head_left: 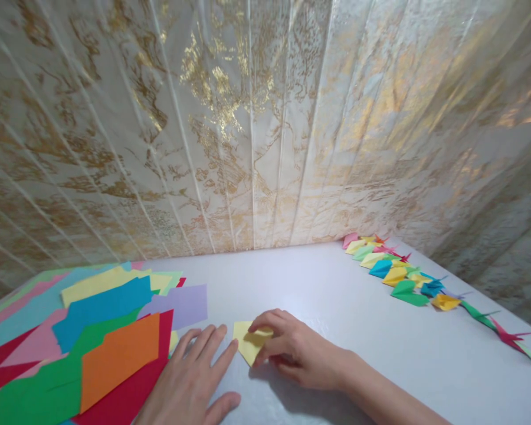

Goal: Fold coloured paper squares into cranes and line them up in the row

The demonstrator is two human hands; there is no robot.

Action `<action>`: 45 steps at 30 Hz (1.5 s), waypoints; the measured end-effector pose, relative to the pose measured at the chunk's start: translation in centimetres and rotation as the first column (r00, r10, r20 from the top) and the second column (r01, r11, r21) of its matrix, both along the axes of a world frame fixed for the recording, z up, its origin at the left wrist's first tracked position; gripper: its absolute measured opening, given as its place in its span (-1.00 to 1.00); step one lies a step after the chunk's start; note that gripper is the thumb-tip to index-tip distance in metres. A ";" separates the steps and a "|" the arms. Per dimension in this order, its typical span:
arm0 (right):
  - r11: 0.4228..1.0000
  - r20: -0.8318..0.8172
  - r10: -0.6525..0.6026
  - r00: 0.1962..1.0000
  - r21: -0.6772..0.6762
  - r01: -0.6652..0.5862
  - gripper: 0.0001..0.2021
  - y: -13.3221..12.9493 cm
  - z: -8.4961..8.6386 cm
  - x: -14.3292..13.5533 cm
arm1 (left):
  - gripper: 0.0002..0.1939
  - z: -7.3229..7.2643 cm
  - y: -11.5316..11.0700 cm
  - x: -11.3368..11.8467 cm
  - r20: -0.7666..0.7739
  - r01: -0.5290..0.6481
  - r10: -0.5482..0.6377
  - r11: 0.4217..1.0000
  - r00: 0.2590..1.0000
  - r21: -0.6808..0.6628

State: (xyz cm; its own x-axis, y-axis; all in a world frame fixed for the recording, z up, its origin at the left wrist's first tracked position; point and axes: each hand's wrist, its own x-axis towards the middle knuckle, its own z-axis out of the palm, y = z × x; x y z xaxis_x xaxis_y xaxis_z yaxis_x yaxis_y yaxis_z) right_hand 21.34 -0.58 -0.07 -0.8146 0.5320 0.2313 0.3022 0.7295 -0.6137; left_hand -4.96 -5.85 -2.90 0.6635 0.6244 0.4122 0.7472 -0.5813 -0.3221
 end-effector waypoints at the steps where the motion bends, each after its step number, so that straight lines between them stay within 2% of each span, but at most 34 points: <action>1: 1.000 0.016 -0.015 1.000 -0.008 0.015 -0.64 -0.1 0.0 -0.1 | -0.47 -0.2 0.4 -0.2 0.008 -0.011 0.011 1.000 1.000 -0.027; 4: 0.997 0.039 -0.028 0.999 -0.065 0.031 -0.69 -1.0 0.3 -0.7 | -0.50 -0.7 1.3 -0.3 0.055 -0.048 0.054 0.994 0.997 -0.101; 7: 0.971 -0.019 -0.015 1.000 -0.238 0.010 -0.64 -1.9 0.8 -1.2 | -0.53 -0.7 1.8 0.9 0.110 -0.091 0.114 0.976 0.987 -0.196; 9: 0.949 -0.082 -0.062 0.995 -0.312 0.034 -0.59 -1.9 0.9 -1.2 | -0.53 -0.2 2.0 2.1 0.139 -0.106 0.149 0.954 0.979 -0.281; 12: 0.964 -0.131 -0.163 0.978 -0.233 0.130 -0.49 -0.7 0.4 -0.6 | -0.50 1.0 2.6 3.7 0.214 -0.032 0.132 0.910 0.968 -0.414; 15: 0.982 -0.103 -0.153 0.983 -0.127 0.140 -0.40 0.8 -0.3 0.3 | -0.69 1.8 3.5 4.4 0.302 0.047 0.107 0.886 0.947 -0.461; 17: 0.990 -0.083 -0.114 0.990 -0.089 0.106 -0.39 1.4 -0.6 0.7 | -0.81 1.7 3.9 4.4 0.318 0.054 0.114 0.877 0.941 -0.478; 19: 0.995 -0.038 -0.090 0.995 -0.045 0.089 -0.43 1.6 -0.6 0.7 | -0.82 1.5 3.8 4.3 0.323 0.059 0.119 0.869 0.939 -0.491; 22: 0.992 0.048 -0.123 0.991 0.013 0.122 -0.52 1.3 -0.4 0.3 | -0.92 1.1 2.8 4.4 0.381 0.089 0.151 0.834 0.912 -0.544; 24: 0.988 0.077 -0.156 0.985 0.033 0.154 -0.55 1.0 -0.3 0.0 | -0.74 1.1 2.1 4.6 0.418 0.090 0.211 0.799 0.884 -0.594; 26: 0.985 0.090 -0.173 0.981 0.042 0.170 -0.56 0.7 -0.4 -0.1 | -0.67 1.1 1.6 4.9 0.431 0.083 0.256 0.775 0.865 -0.626; 28: 0.984 0.096 -0.177 0.979 0.038 0.174 -0.58 0.4 -0.5 -0.2 | -0.74 0.9 1.3 5.0 0.444 0.089 0.260 0.775 0.857 -0.625; 31: 0.983 0.083 -0.182 0.980 0.029 0.180 -0.62 0.2 -0.6 0.0 | -0.82 0.5 1.3 4.7 0.463 0.111 0.217 0.805 0.859 -0.582; 37: 0.979 0.035 -0.189 0.981 0.083 0.185 -0.71 0.4 -1.6 -0.1 | -0.80 0.5 1.6 4.3 0.479 0.151 0.108 0.869 0.871 -0.471; 40: 0.975 0.013 -0.189 0.982 0.121 0.186 -0.78 0.6 -2.1 -0.5 | -0.75 0.9 1.8 4.2 0.494 0.170 0.105 0.860 0.863 -0.480; 44: 0.960 0.020 -0.262 0.965 0.109 0.258 -0.83 0.9 -2.0 -1.2 | -0.86 0.6 1.9 4.0 0.535 0.171 0.204 0.804 0.820 -0.569; 45: 0.955 0.032 -0.283 0.959 0.104 0.278 -0.84 1.0 -1.9 -1.5 | -0.76 0.3 2.0 4.0 0.560 0.181 0.227 0.794 0.797 -0.580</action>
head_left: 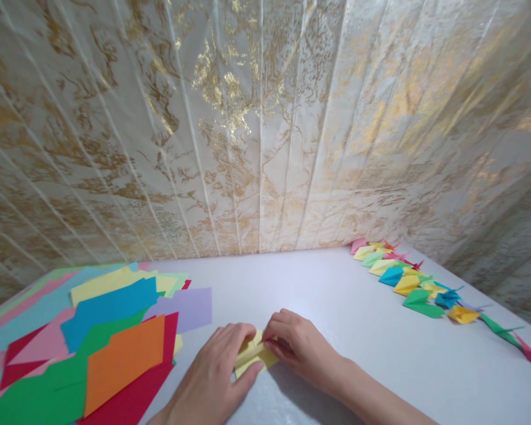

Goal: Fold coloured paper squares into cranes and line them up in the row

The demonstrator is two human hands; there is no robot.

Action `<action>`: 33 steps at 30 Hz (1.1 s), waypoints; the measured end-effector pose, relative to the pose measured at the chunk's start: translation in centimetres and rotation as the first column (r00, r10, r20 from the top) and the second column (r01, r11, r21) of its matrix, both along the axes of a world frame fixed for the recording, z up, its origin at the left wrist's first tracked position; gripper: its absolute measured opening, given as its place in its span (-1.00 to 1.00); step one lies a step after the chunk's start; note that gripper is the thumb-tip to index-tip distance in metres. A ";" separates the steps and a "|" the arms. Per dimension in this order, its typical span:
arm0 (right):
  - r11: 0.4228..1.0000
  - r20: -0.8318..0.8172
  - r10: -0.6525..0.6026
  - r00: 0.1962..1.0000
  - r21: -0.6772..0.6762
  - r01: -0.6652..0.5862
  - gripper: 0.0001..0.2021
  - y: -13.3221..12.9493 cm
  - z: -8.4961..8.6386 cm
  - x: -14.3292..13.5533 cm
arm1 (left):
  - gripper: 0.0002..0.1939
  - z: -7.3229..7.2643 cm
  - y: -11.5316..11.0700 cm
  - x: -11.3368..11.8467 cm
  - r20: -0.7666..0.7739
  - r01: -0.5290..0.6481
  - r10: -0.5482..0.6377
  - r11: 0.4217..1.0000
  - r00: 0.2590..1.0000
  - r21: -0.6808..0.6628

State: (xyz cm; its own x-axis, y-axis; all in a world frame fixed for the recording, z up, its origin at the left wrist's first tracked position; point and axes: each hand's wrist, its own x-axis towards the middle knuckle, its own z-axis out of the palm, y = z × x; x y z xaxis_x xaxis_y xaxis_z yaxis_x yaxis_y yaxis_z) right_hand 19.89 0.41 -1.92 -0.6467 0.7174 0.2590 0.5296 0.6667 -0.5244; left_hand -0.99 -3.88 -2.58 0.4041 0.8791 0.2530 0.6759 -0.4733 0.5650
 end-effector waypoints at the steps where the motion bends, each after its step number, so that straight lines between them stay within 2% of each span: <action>1: 1.000 0.015 -0.020 1.000 -0.008 0.020 -0.85 0.1 0.2 -0.2 | -0.62 -0.3 0.1 0.0 0.039 -0.013 0.013 1.000 0.999 -0.014; 2: 0.999 0.032 -0.037 0.999 -0.017 0.038 -0.85 0.2 0.3 -0.4 | -0.51 -0.6 0.2 0.0 0.080 -0.025 0.026 1.000 0.996 -0.019; 4: 0.997 0.072 -0.066 0.995 -0.037 0.069 -0.85 0.3 0.5 -0.8 | -0.46 -1.2 0.5 0.0 0.134 -0.050 0.054 0.998 0.990 -0.028; 9: 0.987 0.111 -0.131 0.985 -0.083 0.140 -0.79 0.7 0.5 -1.8 | -0.53 -1.1 1.2 0.2 0.202 -0.105 0.119 0.991 0.972 -0.081; 13: 0.988 0.068 -0.123 0.990 -0.088 0.129 -0.78 0.5 0.1 -1.9 | -0.55 -1.0 1.3 0.4 0.238 -0.126 0.141 0.989 0.961 -0.075; 18: 0.984 0.008 -0.124 0.992 -0.129 0.124 -0.65 0.4 -0.3 -1.7 | -0.53 -1.1 1.2 0.5 0.251 -0.123 0.138 0.990 0.958 -0.072; 23: 0.966 -0.055 -0.172 0.984 -0.207 0.157 -0.70 0.9 -0.3 -2.3 | -0.53 -1.0 1.3 0.2 0.253 -0.116 0.144 0.986 0.957 -0.120; 28: 0.977 -0.056 -0.150 0.987 -0.159 0.140 -0.75 1.0 -0.5 -2.6 | -0.50 -1.1 1.6 -0.2 0.267 -0.072 0.105 0.989 0.958 -0.130; 33: 0.995 0.007 -0.098 0.995 -0.030 0.098 -0.75 0.9 -1.2 -2.7 | -0.44 -0.8 1.6 -0.8 0.260 -0.021 0.064 0.986 0.963 -0.167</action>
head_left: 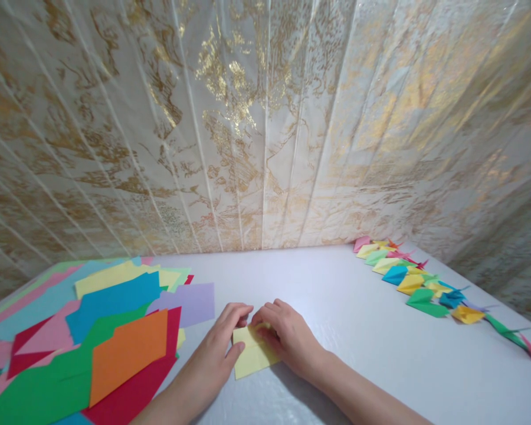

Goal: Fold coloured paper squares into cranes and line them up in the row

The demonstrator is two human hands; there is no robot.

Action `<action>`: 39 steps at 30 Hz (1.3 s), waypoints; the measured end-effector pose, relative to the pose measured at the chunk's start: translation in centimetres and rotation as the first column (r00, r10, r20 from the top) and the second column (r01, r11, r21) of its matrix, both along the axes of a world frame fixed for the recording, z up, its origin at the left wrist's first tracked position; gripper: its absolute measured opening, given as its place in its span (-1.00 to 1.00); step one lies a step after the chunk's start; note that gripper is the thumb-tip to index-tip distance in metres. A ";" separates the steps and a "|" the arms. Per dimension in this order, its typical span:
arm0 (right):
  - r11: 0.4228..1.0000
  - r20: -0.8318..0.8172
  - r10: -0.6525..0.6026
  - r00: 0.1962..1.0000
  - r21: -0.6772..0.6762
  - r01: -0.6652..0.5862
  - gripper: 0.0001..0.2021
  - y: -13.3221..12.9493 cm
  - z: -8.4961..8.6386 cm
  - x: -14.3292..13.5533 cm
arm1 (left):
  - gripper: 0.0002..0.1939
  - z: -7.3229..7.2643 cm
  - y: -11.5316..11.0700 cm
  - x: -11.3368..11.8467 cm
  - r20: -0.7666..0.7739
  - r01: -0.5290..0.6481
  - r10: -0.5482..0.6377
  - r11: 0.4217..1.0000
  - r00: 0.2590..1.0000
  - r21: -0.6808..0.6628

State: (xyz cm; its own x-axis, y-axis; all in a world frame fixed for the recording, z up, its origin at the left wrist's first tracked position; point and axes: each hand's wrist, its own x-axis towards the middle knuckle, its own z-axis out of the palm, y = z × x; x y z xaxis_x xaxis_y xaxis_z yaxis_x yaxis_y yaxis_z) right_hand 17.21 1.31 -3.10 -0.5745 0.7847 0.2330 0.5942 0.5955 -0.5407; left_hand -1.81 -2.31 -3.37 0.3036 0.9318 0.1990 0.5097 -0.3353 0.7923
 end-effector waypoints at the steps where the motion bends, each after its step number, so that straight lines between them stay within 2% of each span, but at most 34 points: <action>1: 1.000 0.017 0.004 1.000 0.016 -0.004 -0.77 0.0 -0.1 0.0 | -0.45 0.0 0.0 -0.1 -0.009 0.015 -0.015 1.000 1.000 -0.011; 5: 1.000 0.018 0.003 1.000 0.008 -0.003 -0.84 -0.3 0.2 0.0 | -0.48 -0.8 0.0 -0.3 -0.041 0.020 -0.021 1.000 0.999 -0.023; 9: 0.997 -0.018 -0.012 1.000 -0.073 0.010 -0.78 -0.6 0.6 0.1 | -0.50 -1.3 0.1 -0.3 -0.052 0.010 -0.012 0.999 0.999 -0.033; 14: 0.995 -0.016 -0.070 0.997 -0.078 0.068 -0.74 -1.2 0.5 -0.5 | -0.54 0.0 0.0 0.0 -0.070 0.029 -0.034 0.997 0.997 -0.068; 18: 0.984 -0.059 -0.103 0.993 -0.153 0.093 -0.74 -1.3 0.8 -0.6 | -0.49 1.1 0.0 -0.1 -0.087 0.060 -0.068 0.993 0.994 -0.101; 22: 0.973 -0.155 -0.078 0.985 -0.228 0.041 -0.62 -0.5 0.9 0.2 | -0.35 1.6 -0.1 -0.8 -0.111 0.105 -0.123 0.982 0.986 -0.154; 27: 0.967 -0.240 -0.046 0.970 -0.254 -0.017 -0.44 0.5 0.3 2.1 | -0.30 2.0 -0.1 -1.3 -0.161 0.123 -0.153 0.976 0.975 -0.182; 30: 0.952 -0.282 -0.039 0.959 -0.303 -0.051 -0.43 0.8 0.3 3.1 | -0.25 2.1 0.1 -1.1 -0.225 0.135 -0.164 0.981 0.961 -0.136; 33: 0.942 -0.283 -0.034 0.958 -0.329 -0.064 -0.63 0.5 0.6 3.1 | -0.20 2.0 0.0 -0.8 -0.266 0.146 -0.159 0.987 0.951 -0.067; 35: 0.960 -0.249 -0.024 0.968 -0.275 -0.047 -0.72 0.1 0.8 2.6 | -0.15 1.9 -0.2 -0.5 -0.270 0.143 -0.143 0.990 0.952 -0.019; 37: 0.979 -0.203 -0.039 0.978 -0.202 -0.003 -0.58 -0.4 0.9 2.0 | -0.14 2.0 -0.4 -0.3 -0.250 0.124 -0.113 0.992 0.962 0.030; 39: 0.985 -0.189 -0.053 0.980 -0.169 0.020 -0.53 -1.0 0.8 1.4 | -0.28 2.2 -0.5 -0.1 -0.200 0.076 -0.061 0.995 0.978 0.069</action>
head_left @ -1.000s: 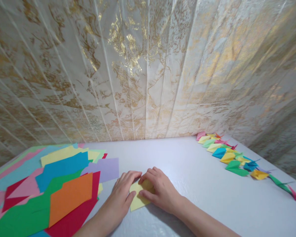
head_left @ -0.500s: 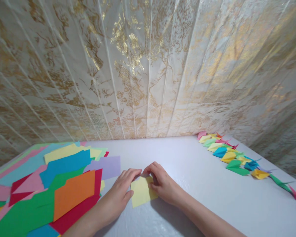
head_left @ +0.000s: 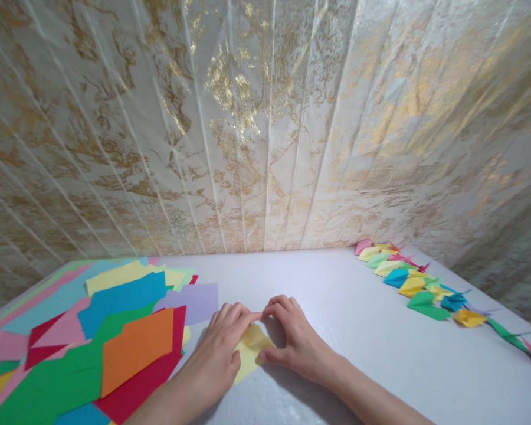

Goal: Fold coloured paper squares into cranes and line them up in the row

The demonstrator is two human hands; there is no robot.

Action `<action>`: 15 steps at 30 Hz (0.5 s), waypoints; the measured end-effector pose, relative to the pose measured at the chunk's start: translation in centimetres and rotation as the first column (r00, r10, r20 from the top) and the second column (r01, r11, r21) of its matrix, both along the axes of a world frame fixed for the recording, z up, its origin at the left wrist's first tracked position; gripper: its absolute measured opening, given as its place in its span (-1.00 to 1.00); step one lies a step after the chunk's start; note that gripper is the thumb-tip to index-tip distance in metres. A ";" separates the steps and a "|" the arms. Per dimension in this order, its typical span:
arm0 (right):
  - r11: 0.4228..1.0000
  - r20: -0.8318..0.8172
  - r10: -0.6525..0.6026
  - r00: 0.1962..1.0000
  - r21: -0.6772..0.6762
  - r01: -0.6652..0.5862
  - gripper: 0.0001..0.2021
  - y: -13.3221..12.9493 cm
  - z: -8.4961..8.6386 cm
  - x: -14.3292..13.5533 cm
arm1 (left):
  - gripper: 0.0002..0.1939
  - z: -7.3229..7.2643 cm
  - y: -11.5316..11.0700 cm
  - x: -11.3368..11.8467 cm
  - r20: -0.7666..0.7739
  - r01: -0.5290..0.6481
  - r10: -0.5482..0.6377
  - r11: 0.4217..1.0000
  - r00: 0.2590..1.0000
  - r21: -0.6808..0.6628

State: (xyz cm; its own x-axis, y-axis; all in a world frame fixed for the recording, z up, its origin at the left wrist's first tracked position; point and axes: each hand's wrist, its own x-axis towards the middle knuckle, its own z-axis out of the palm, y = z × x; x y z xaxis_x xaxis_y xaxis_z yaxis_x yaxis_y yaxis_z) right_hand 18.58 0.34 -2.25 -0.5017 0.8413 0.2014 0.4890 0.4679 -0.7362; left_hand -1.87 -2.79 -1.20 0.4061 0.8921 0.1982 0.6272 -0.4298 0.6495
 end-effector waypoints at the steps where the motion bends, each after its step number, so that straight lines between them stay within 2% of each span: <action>1: 1.000 -0.017 0.004 1.000 0.007 -0.004 -0.59 -0.2 0.0 -0.2 | -0.41 0.1 0.0 0.1 0.028 -0.027 0.027 1.000 0.999 0.009; 4: 0.995 -0.145 0.058 0.988 0.084 -0.046 -0.79 -0.9 0.3 -0.4 | -0.78 0.5 0.5 0.1 0.088 -0.086 0.083 0.996 0.993 0.027; 7: 0.945 -0.196 0.165 0.967 0.312 -0.097 -0.76 -1.2 0.8 -0.2 | -0.82 0.7 1.0 -0.1 0.148 -0.108 0.102 0.994 0.984 0.029; 10: 0.863 -0.042 0.208 0.977 0.478 -0.163 -0.74 -1.1 0.7 -0.1 | -0.79 0.6 1.3 -0.3 0.178 -0.070 0.070 0.998 0.982 -0.006; 12: 0.855 0.117 0.186 0.976 0.470 -0.219 -0.76 -0.9 0.5 -0.1 | -0.76 0.3 1.4 -0.4 0.152 -0.029 0.033 0.999 0.988 -0.034; 15: 0.877 0.323 0.148 0.935 0.394 -0.275 -0.80 -0.6 0.3 -0.2 | -0.59 0.1 1.3 -0.6 0.069 0.002 0.002 0.999 0.998 -0.050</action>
